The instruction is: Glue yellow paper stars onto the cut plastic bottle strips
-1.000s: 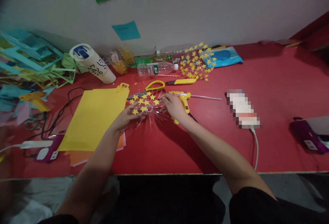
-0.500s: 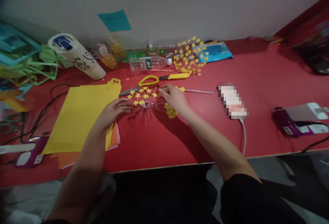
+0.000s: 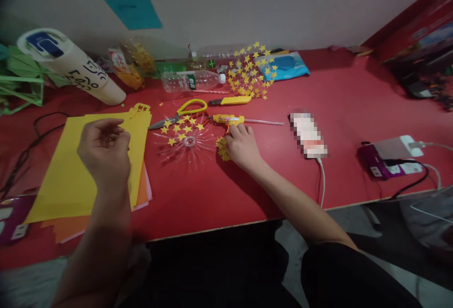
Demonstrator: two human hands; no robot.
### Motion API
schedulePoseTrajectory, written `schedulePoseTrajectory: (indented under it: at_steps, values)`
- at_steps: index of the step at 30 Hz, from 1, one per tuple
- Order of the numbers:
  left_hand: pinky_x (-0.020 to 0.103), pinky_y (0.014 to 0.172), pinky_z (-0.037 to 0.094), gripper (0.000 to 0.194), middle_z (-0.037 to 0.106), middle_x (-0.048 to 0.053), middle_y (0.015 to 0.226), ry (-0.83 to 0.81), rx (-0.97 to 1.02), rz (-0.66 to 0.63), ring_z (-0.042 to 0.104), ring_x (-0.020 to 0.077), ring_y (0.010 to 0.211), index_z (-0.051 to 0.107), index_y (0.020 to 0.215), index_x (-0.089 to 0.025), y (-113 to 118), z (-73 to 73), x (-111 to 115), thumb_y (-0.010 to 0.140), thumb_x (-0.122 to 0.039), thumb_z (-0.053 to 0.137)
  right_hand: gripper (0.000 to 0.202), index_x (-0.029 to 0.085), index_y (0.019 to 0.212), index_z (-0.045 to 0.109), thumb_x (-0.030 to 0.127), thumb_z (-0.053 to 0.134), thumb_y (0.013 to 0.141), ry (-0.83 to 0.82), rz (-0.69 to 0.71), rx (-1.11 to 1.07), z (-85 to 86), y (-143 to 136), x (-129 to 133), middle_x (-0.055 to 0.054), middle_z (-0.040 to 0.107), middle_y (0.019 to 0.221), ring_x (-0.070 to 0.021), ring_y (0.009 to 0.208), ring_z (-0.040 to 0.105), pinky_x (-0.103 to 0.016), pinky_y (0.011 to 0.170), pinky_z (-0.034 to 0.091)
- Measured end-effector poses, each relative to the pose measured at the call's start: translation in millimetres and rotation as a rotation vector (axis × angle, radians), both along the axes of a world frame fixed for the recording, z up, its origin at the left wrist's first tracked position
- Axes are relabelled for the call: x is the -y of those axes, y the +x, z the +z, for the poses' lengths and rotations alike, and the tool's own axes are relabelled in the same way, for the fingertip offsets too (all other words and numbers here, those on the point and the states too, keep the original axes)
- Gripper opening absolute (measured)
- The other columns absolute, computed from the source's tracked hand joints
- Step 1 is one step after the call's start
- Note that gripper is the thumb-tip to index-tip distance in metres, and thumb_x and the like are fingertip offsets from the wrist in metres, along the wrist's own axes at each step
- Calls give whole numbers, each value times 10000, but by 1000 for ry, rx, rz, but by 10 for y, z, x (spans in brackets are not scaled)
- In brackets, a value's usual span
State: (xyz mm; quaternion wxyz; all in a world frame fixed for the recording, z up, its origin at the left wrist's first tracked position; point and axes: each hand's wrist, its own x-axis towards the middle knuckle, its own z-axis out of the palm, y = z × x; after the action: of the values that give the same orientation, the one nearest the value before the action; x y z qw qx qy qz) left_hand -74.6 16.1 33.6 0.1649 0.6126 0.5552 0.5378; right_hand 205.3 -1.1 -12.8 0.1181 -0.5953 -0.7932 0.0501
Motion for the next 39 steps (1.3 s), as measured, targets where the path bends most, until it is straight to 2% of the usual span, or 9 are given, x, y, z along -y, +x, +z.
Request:
schedulePoseTrajectory:
  at_steps: [2, 5, 11, 19, 25, 28, 31, 34, 39]
  values:
    - [277, 599, 428, 190, 573, -12, 822, 77, -9, 30, 528, 88, 694, 658, 939, -234, 201, 145, 117, 825, -111, 570, 201, 159, 839, 700, 212, 507, 860, 0, 6, -8, -22, -19, -11, -133, 594, 941, -266, 940, 437, -390, 783, 295]
    - [224, 560, 436, 160, 589, -15, 808, 92, -31, -121, 531, 75, 667, 653, 941, -224, 519, 271, 277, 820, -132, 602, 210, 158, 806, 683, 205, 487, 866, 4, -6, -49, -64, -23, -21, -129, 595, 921, -256, 910, 440, -385, 773, 292]
    - [187, 513, 429, 165, 633, -27, 740, -104, -38, -369, 499, 63, 554, 641, 955, -208, 856, 244, 432, 831, -145, 552, 121, 169, 736, 628, 213, 550, 818, -9, -57, -229, -75, 63, -63, -97, 600, 875, -233, 872, 497, -373, 768, 347]
    - [205, 467, 383, 100, 578, -44, 605, -454, -79, -495, 465, 73, 471, 627, 841, -202, 1076, 159, 464, 785, -285, 617, 155, 205, 698, 611, 308, 613, 814, -278, 30, -942, 440, 171, 84, -3, 553, 802, -139, 782, 534, -310, 775, 432]
    - [211, 471, 391, 98, 568, -25, 578, -442, 98, -614, 489, 83, 489, 578, 699, -196, 1138, 129, 467, 790, -187, 541, 183, 217, 674, 616, 343, 647, 803, -391, 175, -1025, 635, 116, 191, -2, 571, 784, -141, 773, 540, -308, 757, 443]
    - [197, 460, 369, 132, 546, -35, 578, -333, 73, -593, 456, 70, 490, 558, 677, -195, 1101, 145, 488, 794, -142, 529, 206, 212, 722, 608, 369, 575, 852, -311, 95, -902, 522, 176, 110, -25, 606, 799, -155, 761, 570, -313, 731, 452]
    - [194, 468, 368, 139, 532, -41, 595, -163, -4, -521, 439, 63, 500, 559, 699, -194, 1027, 180, 491, 816, -121, 541, 198, 193, 801, 613, 381, 563, 839, -55, -251, -485, 286, 267, -56, -81, 632, 856, -197, 763, 578, -338, 704, 437]
    - [206, 501, 388, 122, 547, -33, 627, -4, -68, -416, 459, 68, 535, 574, 744, -191, 942, 205, 452, 821, -99, 552, 304, 175, 794, 619, 474, 576, 821, -109, -377, -188, 57, 315, -207, -128, 649, 873, -251, 802, 595, -340, 656, 418]
    - [210, 482, 378, 129, 539, -33, 619, -26, -49, -306, 456, 70, 532, 583, 729, -192, 831, 177, 370, 815, -99, 559, 302, 202, 690, 555, 487, 588, 785, -155, -428, -321, -94, 276, -301, -95, 655, 760, -215, 679, 585, -303, 562, 359]
